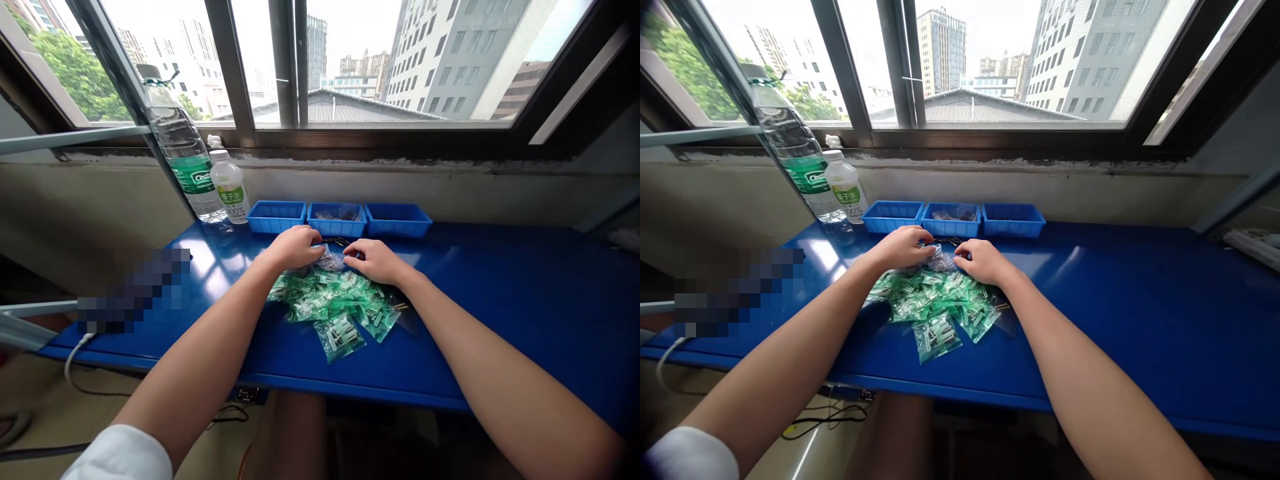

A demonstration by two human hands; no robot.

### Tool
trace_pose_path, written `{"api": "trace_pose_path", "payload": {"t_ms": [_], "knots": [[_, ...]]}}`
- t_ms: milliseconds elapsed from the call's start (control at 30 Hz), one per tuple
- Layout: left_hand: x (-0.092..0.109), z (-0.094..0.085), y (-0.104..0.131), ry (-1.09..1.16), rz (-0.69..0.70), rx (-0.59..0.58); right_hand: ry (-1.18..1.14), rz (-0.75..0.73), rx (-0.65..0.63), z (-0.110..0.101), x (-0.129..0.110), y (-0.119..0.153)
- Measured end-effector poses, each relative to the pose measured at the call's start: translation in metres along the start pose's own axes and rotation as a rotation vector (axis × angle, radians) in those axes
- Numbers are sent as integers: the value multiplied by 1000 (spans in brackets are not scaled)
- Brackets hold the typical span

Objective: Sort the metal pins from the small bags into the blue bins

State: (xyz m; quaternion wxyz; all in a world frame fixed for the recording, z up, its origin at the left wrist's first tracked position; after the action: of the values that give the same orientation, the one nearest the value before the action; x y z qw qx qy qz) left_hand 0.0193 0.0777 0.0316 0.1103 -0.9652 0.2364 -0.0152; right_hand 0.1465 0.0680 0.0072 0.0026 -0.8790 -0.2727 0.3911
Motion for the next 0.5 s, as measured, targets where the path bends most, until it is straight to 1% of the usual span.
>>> {"api": "trace_pose_path", "payload": {"t_ms": [133,200,267,367,500], "knots": [[0,14,0,-18,9,-103,11,5,-12,1,-1,0],[0,18,0,-6,12,-124,13,4,-14,0,-1,0],[-1,18,-1,14,3,-110,16,1,-16,1,-1,0],[-2,12,-3,56,-7,-60,19,1,-18,1,0,0],[-6,5,-4,187,-48,0,16,2,-13,1,2,0]]}}
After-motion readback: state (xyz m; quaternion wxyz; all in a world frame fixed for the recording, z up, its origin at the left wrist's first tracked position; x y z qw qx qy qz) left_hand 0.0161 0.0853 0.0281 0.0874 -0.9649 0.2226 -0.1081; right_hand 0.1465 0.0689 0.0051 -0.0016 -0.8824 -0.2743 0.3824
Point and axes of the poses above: each hand's wrist, its own y-axis away from the middle knuckle, its own z-axis out of the palm, x = y × z, the point moved 10 cm from there along -y, towards the middle knuckle, and after that the axes turned 13 degrees about -y, right-handed, at the moved point
